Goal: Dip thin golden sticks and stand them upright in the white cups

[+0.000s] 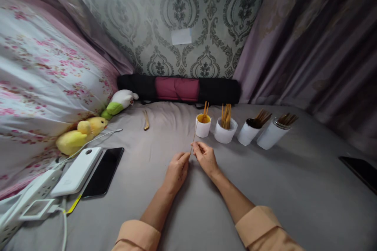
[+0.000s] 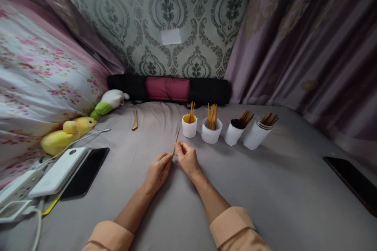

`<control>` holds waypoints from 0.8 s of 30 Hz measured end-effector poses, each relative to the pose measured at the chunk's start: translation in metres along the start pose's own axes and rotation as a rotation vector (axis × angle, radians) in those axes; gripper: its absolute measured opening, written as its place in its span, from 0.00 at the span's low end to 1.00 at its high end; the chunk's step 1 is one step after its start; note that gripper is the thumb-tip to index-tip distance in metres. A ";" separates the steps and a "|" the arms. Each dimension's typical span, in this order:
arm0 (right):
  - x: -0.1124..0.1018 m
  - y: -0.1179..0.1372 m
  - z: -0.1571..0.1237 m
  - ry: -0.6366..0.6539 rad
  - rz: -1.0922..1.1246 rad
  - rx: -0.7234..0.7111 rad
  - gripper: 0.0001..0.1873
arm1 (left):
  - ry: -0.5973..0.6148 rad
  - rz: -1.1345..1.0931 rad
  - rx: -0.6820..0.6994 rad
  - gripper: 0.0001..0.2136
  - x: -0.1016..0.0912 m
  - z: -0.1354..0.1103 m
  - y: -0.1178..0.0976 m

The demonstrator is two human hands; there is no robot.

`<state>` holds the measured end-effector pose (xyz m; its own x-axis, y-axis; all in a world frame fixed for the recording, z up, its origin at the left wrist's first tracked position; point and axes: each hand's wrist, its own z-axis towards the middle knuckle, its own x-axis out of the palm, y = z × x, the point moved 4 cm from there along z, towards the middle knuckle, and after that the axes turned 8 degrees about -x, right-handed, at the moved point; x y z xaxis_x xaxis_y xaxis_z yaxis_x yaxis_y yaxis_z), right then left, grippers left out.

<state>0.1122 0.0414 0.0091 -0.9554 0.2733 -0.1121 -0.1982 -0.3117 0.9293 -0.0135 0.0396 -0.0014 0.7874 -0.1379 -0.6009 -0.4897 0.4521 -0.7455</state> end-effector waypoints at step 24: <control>0.002 -0.002 0.001 -0.016 -0.002 -0.018 0.13 | -0.009 -0.057 -0.058 0.11 0.001 0.001 0.000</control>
<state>0.1109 0.0437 0.0074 -0.9514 0.2882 -0.1082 -0.2041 -0.3272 0.9227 -0.0127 0.0402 -0.0014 0.8178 -0.1541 -0.5546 -0.4647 0.3917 -0.7941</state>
